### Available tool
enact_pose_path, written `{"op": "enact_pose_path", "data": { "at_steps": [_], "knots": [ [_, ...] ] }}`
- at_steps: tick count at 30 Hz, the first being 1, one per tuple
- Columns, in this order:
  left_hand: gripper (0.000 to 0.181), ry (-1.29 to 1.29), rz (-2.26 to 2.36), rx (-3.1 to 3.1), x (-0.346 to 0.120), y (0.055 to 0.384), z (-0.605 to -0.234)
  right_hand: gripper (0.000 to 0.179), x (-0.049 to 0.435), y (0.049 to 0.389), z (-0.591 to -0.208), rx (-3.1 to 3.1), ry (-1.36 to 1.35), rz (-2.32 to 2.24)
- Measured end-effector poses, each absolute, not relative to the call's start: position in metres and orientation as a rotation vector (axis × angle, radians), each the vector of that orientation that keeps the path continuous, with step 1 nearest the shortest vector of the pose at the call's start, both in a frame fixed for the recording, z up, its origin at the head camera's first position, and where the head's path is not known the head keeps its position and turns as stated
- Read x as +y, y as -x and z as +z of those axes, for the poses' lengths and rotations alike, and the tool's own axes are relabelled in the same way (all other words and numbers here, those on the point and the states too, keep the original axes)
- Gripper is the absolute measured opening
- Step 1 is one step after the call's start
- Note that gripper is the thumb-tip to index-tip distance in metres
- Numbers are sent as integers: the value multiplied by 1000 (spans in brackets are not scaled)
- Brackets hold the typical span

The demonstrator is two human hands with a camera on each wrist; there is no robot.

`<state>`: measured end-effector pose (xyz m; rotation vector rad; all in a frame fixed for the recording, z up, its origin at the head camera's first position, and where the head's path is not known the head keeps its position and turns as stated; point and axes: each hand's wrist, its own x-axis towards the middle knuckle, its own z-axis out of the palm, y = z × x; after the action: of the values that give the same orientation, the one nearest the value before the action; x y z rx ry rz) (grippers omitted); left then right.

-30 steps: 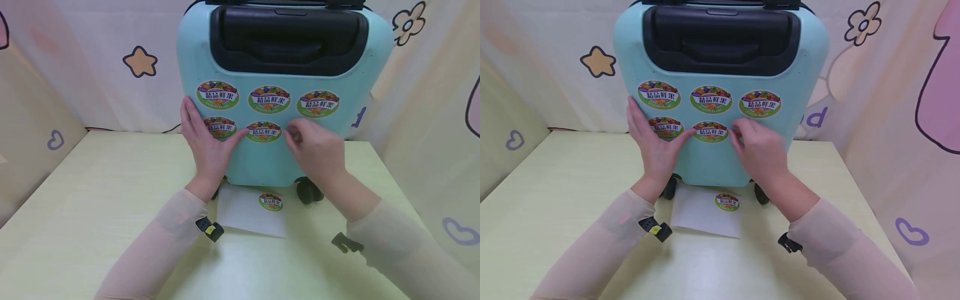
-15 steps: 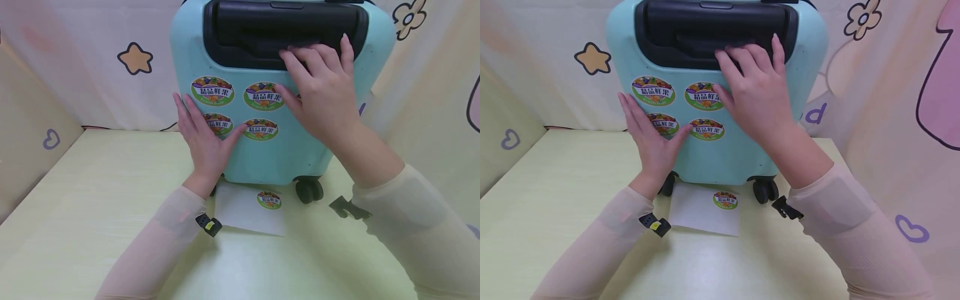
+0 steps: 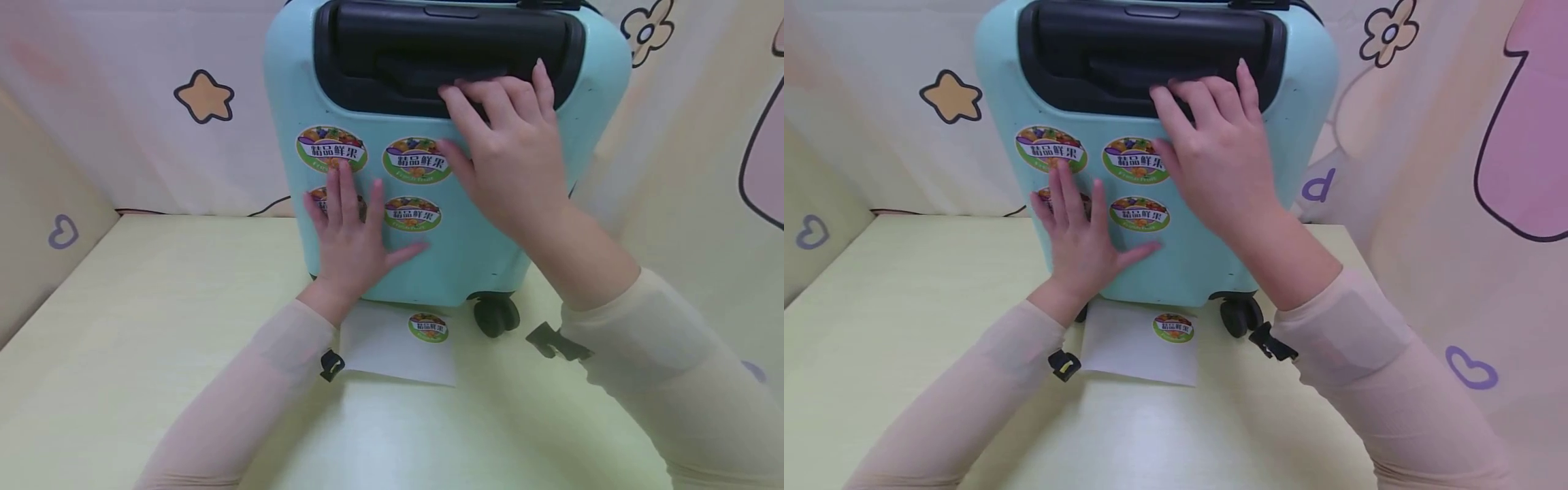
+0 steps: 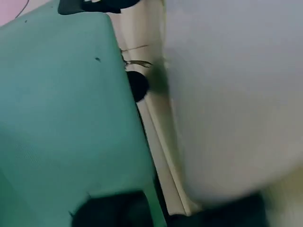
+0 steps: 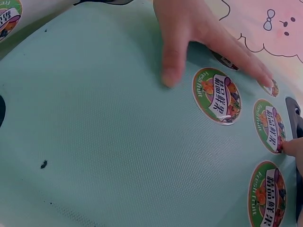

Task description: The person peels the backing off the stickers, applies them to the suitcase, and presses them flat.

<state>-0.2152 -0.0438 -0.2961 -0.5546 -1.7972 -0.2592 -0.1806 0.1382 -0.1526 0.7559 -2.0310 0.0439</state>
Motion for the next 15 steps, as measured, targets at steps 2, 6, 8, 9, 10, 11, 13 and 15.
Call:
{"op": "enact_pose_path", "data": {
  "at_steps": [2,6,8,9,10,11,13,15],
  "knots": [
    [110,637,-169,-1785,-46,216,-299,42,138,181,-153,-2033,-752,48],
    [88,748,-39,-1787,-49,218,-303,43,138,180,-153,-2038,-752,56],
    [81,763,-3,-1812,-49,217,-304,43,137,180,-153,-2029,-758,57],
    [77,769,11,-1819,-49,217,-305,42,137,180,-153,-2024,-760,57],
    [74,780,30,-1824,-48,217,-305,42,136,181,-152,-2016,-762,55],
    [70,796,69,-1831,-48,216,-306,41,136,181,-152,-2012,-763,55],
    [61,856,145,-1851,-47,215,-308,41,136,180,-152,-2010,-762,61],
    [53,922,219,-1881,-46,212,-308,42,136,180,-152,-2018,-757,66]
  ]
}}
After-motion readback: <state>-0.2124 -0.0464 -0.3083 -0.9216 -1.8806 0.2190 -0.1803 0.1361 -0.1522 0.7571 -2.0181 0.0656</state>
